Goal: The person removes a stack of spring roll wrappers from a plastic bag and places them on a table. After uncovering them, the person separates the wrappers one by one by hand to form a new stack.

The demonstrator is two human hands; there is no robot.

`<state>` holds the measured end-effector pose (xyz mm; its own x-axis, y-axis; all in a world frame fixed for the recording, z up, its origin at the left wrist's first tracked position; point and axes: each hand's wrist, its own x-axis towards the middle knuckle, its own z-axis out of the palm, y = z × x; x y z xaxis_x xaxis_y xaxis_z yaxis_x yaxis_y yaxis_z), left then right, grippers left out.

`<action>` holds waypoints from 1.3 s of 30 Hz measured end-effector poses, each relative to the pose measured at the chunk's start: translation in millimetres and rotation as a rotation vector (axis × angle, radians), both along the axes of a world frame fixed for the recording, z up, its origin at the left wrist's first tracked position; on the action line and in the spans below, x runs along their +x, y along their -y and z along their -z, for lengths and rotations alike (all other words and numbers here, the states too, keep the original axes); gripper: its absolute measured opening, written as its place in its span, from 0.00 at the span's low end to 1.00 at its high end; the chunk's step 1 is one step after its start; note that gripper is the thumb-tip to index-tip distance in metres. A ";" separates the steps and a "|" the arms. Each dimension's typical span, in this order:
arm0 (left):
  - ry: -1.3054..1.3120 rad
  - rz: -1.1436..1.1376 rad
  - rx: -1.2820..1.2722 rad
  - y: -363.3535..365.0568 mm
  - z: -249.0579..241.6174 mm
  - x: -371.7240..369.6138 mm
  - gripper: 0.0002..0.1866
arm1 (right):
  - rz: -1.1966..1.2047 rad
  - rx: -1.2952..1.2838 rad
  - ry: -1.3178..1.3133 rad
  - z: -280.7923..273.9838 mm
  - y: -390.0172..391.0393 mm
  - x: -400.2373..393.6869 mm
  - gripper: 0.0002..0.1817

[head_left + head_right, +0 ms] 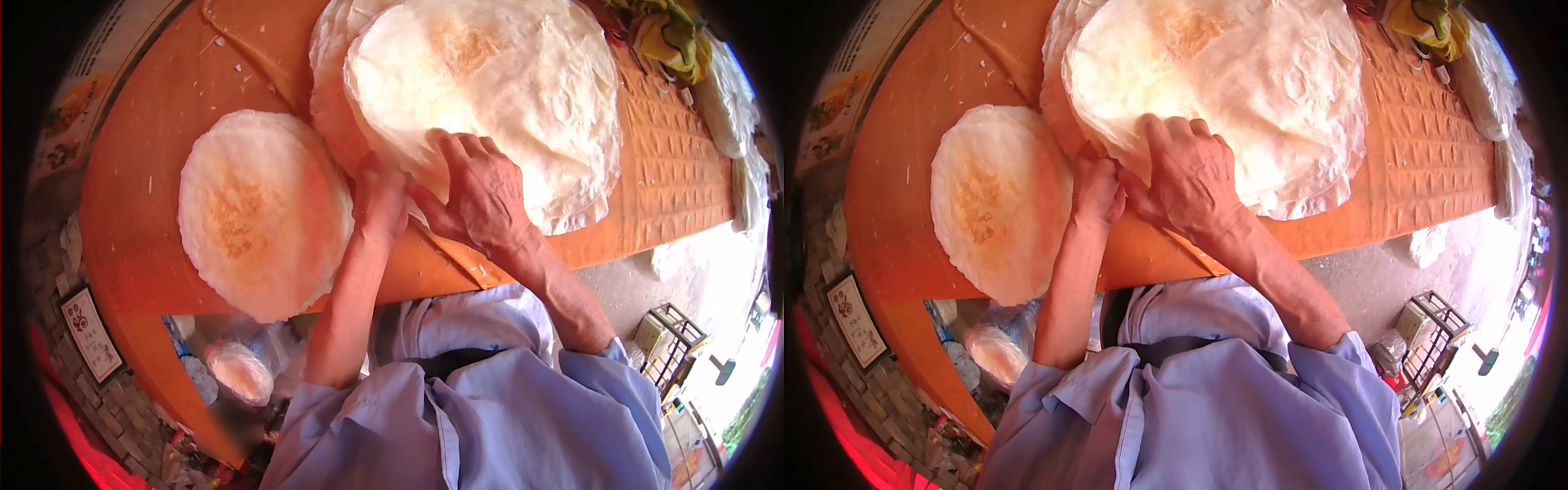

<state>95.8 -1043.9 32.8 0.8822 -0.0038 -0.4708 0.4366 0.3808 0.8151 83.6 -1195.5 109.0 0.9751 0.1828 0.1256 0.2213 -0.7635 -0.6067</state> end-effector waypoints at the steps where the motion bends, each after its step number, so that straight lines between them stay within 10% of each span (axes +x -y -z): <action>1: -0.006 -0.002 -0.018 4.9 -3.8 -1.6 0.17 | 0.019 -0.016 -0.029 -3.5 4.4 -1.6 0.26; 5: -0.009 -0.057 -0.193 41.8 -59.9 -20.7 0.10 | 0.100 -0.110 -0.076 -29.8 18.5 -12.8 0.25; 12: -0.171 -0.072 -0.378 33.6 -16.8 -66.7 0.12 | 0.268 -0.137 -0.213 -70.1 125.1 29.4 0.13; 16: 0.040 -0.067 -0.165 31.2 -48.1 -50.9 0.42 | 0.407 -0.105 -0.111 -116.2 211.7 69.8 0.17; 24: 0.027 -0.023 -0.068 -5.7 13.5 -59.8 0.33 | 0.281 -0.325 0.385 -192.1 208.7 99.6 0.17; 33: -0.082 0.092 -0.390 -1.2 -19.9 -84.1 0.26 | -0.301 -0.193 -0.042 -4.7 30.1 -13.8 0.05; 39: -0.112 0.087 -0.474 -2.7 -27.7 -90.2 0.33 | -0.306 -0.239 -0.073 -11.3 8.3 -21.8 0.11</action>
